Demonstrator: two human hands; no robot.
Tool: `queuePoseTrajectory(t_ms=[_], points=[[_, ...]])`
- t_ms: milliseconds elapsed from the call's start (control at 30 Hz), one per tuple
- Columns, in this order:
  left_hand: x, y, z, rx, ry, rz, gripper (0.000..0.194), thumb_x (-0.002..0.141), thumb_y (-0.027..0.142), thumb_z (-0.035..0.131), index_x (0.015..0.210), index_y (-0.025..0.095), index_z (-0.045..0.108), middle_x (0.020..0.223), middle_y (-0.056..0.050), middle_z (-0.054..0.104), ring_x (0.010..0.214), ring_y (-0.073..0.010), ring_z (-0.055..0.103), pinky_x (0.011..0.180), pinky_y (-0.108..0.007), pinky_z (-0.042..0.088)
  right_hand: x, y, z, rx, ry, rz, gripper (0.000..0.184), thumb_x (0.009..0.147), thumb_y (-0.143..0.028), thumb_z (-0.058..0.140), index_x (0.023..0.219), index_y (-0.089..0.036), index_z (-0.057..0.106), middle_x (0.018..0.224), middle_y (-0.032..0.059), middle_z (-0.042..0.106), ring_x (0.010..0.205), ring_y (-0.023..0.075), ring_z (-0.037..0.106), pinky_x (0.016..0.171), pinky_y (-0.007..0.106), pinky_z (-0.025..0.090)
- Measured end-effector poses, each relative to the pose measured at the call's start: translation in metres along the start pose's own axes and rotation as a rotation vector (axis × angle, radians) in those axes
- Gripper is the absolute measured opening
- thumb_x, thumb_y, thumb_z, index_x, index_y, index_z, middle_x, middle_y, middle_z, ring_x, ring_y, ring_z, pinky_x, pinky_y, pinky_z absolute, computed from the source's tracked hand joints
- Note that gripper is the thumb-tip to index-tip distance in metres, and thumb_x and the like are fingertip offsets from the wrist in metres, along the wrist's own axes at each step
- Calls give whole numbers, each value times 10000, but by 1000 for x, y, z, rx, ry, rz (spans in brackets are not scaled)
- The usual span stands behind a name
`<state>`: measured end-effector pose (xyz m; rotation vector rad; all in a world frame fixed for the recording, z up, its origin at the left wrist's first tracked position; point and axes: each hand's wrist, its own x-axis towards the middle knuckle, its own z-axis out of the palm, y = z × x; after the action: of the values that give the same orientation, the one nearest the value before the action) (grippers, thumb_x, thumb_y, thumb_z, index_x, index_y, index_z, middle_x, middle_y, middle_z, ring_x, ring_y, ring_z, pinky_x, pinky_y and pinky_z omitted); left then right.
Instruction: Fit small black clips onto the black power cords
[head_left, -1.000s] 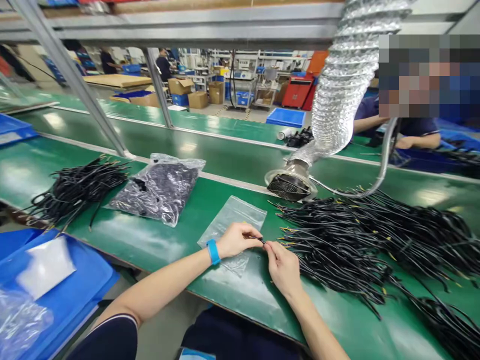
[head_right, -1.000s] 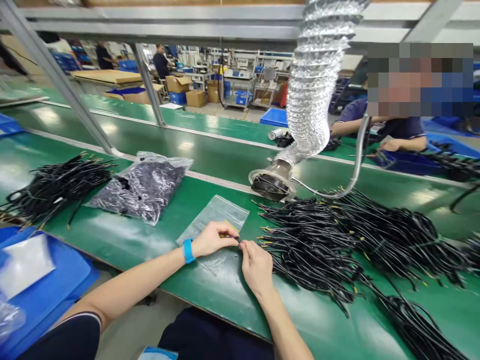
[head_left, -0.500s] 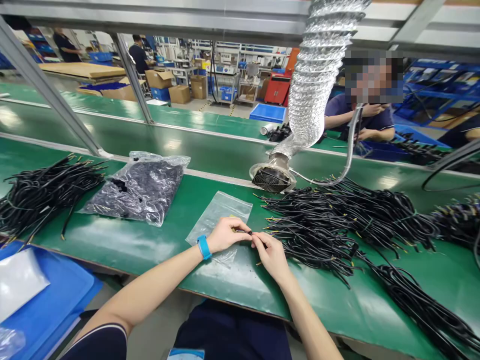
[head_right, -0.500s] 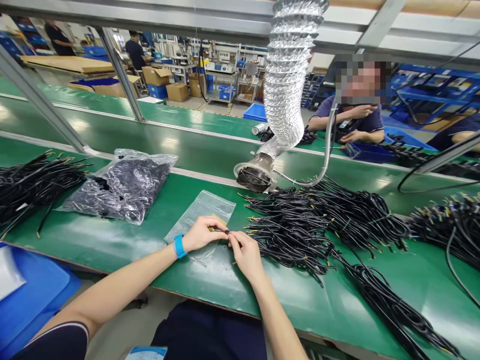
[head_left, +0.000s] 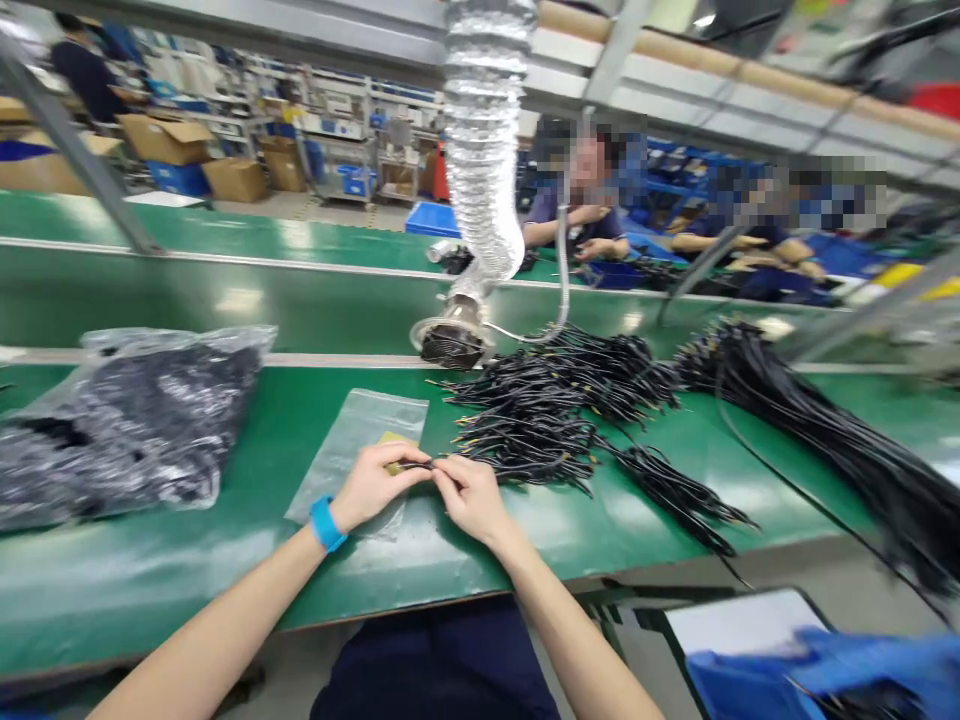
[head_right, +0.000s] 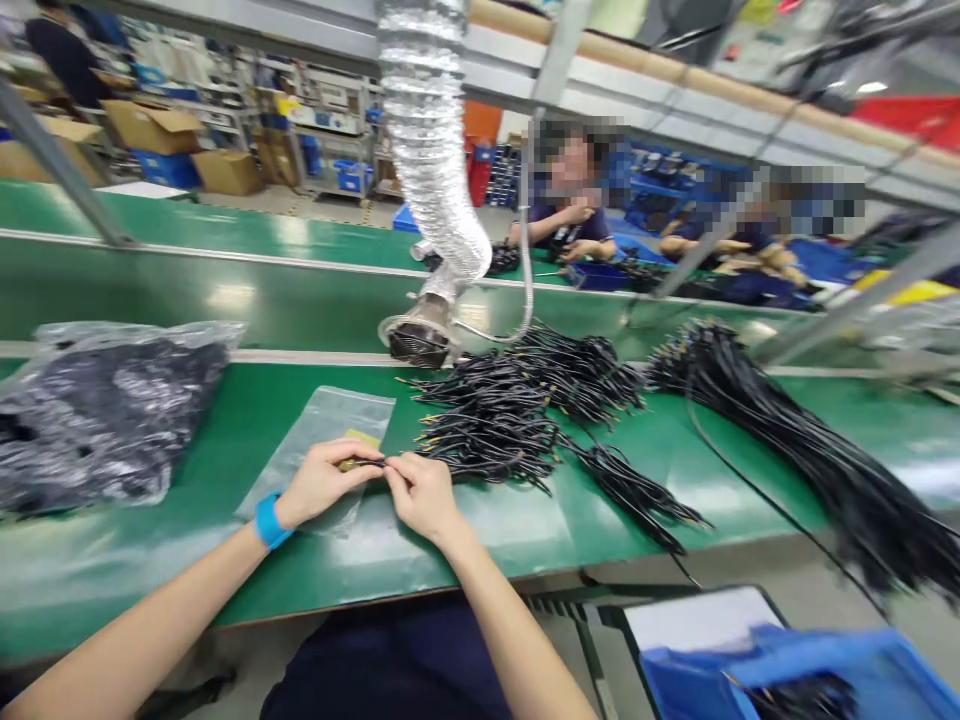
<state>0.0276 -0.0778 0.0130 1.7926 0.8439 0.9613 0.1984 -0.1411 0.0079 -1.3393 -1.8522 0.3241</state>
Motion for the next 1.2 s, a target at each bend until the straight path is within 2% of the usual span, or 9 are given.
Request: queuePoseTrajectory(t_ms=[167, 367, 467, 567, 700, 767, 867, 1000, 1200], points=[[2, 1, -1, -200, 54, -56, 640, 681, 467, 783, 1224, 175, 612, 1000, -99, 717, 806, -203, 693, 747, -331, 583, 26, -15, -34, 92, 218, 26, 284, 947, -311, 467, 865, -176, 703, 697, 38, 635, 620, 140, 554, 609, 262, 449], [2, 5, -6, 5, 49, -99, 447, 725, 572, 706, 911, 167, 730, 856, -86, 744, 748, -211, 696, 693, -309, 591, 63, -21, -134, 353, 554, 149, 269, 916, -391, 565, 859, -169, 705, 580, -41, 498, 506, 83, 433, 501, 225, 382], [2, 6, -7, 6, 40, -101, 471, 737, 622, 664, 828, 166, 744, 816, -79, 747, 690, -206, 698, 638, -294, 595, 64, -21, -192, 173, 723, 77, 279, 915, -411, 582, 869, -167, 710, 577, -45, 488, 504, 79, 433, 512, 226, 388], [2, 6, -8, 14, 57, -105, 481, 744, 634, 648, 793, 165, 743, 784, -75, 748, 666, -203, 696, 628, -281, 595, 54, -4, -240, -163, 809, 50, 308, 927, -434, 559, 930, -169, 717, 669, -2, 605, 577, 114, 534, 576, 257, 454], [4, 4, -8, 106, 75, -75, 473, 760, 633, 627, 782, 176, 748, 780, -65, 750, 682, -199, 697, 652, -266, 585, 27, 58, -266, -604, 643, 197, 304, 952, -373, 491, 1003, -169, 711, 963, 91, 716, 892, 215, 654, 828, 352, 505], [4, 2, -8, 157, 84, -51, 472, 762, 636, 615, 766, 184, 751, 785, -61, 751, 694, -197, 697, 673, -262, 581, 8, 95, -262, -707, 438, 404, 311, 960, -318, 445, 1045, -168, 704, 1090, 114, 705, 1028, 236, 639, 913, 362, 482], [6, -2, -10, 195, 91, -54, 470, 758, 641, 605, 754, 195, 756, 800, -57, 758, 702, -193, 699, 690, -256, 579, -25, 135, -244, -688, 270, 514, 315, 947, -310, 451, 971, -169, 731, 982, 111, 730, 937, 235, 674, 854, 340, 514], [7, -4, -12, 181, 98, -120, 478, 737, 646, 611, 767, 191, 756, 759, -54, 756, 684, -197, 703, 643, -245, 581, -62, 152, -231, -674, 182, 555, 388, 959, -392, 426, 1142, -182, 696, 1115, 120, 698, 1018, 246, 656, 930, 368, 492], [7, 0, -8, 164, 65, -152, 488, 714, 654, 623, 749, 184, 749, 732, -55, 752, 632, -196, 691, 593, -240, 577, -83, 157, -257, -673, 69, 682, 554, 948, -520, 422, 1333, -151, 574, 1348, 129, 588, 1237, 271, 539, 1064, 382, 390]])
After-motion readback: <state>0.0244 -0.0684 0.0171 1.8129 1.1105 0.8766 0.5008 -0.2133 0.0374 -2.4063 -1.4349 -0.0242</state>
